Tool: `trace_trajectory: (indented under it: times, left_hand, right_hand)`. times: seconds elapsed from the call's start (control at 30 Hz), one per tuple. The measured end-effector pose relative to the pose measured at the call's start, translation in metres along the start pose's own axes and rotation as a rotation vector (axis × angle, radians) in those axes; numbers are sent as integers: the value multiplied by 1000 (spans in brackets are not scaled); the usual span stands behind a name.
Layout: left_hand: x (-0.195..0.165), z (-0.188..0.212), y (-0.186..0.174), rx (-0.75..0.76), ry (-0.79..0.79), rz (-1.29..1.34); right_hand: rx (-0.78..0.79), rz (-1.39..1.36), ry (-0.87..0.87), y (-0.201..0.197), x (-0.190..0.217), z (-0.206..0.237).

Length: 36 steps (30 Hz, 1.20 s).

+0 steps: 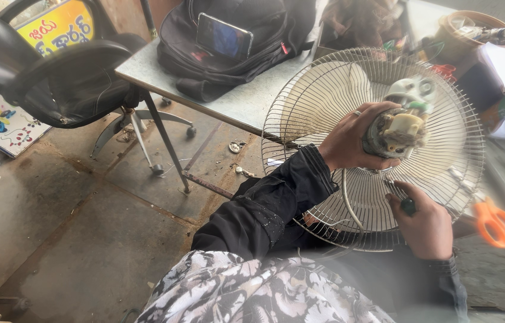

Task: The person disassembles a table fan by removing the front grille and motor housing. They use a screwdriver to loosen screws and scissors to cut wires, then separate the motor from the fan assembly.

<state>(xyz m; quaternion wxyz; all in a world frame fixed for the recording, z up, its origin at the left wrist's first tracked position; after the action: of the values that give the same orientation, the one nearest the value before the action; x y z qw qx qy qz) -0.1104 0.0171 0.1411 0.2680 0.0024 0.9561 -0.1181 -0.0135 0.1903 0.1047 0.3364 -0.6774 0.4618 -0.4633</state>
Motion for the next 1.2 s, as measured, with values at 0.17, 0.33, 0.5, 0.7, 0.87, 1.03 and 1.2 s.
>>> trace_trajectory:
  times: [0.17, 0.33, 0.5, 0.7, 0.87, 1.03, 1.2]
  left_hand:
    - [-1, 0, -1, -3, 6, 1]
    - [-1, 0, -1, -1, 9, -5]
    - [-2, 0, -1, 1, 2, -4]
    - [-5, 0, -3, -8, 24, -7]
    - [-4, 0, -3, -1, 4, 2]
    - [-5, 1, -4, -10, 17, -31]
    - [-2, 1, -4, -4, 0, -26]
  right_hand:
    - [-15, -7, -25, -2, 3, 0]
    - [-17, -1, -14, -3, 2, 1]
    - [-18, 9, -25, -4, 4, 0]
    - [-29, 4, -41, -5, 4, 0]
    - [-9, 5, -18, -3, 1, -1]
    - [-12, 18, -31, -3, 2, -2]
    - [-9, 13, -27, -3, 3, -2]
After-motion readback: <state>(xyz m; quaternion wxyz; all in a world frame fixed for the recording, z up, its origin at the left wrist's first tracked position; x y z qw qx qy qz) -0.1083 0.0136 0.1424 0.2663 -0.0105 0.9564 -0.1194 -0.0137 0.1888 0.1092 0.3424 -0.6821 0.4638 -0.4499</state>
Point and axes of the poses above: each hand's wrist, its own z-axis away from the middle knuckle, its own y-axis out of the palm, x = y × z, the point moved 10 cm from there along -z, towards the middle knuckle, and after that the axes turned 6 degrees about z, right-handed, at the moved point
